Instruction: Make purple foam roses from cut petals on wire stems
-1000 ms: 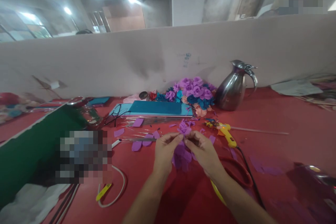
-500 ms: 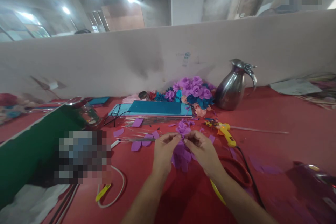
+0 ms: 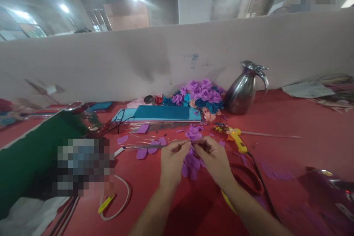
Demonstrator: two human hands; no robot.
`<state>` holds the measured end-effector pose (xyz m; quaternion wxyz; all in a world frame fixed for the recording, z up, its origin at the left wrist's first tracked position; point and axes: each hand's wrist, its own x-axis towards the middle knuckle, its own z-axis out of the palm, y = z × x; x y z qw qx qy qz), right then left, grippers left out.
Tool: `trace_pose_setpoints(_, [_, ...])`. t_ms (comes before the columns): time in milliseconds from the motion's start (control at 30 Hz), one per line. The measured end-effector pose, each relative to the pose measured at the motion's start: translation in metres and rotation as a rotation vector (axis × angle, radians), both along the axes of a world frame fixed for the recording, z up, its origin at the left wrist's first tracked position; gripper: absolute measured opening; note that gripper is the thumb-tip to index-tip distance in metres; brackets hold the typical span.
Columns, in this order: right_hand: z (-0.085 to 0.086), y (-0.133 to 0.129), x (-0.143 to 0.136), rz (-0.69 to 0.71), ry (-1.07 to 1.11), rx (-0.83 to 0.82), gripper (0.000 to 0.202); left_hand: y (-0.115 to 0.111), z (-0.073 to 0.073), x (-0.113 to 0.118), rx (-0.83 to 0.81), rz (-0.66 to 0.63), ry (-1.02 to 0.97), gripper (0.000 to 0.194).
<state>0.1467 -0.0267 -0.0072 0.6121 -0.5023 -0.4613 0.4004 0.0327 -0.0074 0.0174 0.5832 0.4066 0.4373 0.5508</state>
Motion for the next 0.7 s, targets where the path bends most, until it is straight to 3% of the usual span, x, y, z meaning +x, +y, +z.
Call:
trace_pose_setpoints(200, [0.001,-0.003,-0.001,0.032,-0.02,0.019,0.01,0.01,-0.004,-0.006,-0.011,-0.058,-0.068,0.012])
trace_pose_setpoints(467, [0.003,-0.001,0.002,0.008,-0.043,0.047,0.012,0.014,-0.014,-0.007,0.196,-0.175,0.079,0.008])
trace_pose_setpoints(700, [0.007,-0.004,0.002,-0.012,-0.077,0.079,0.014,0.014,-0.018,-0.01,0.327,-0.156,0.098,0.018])
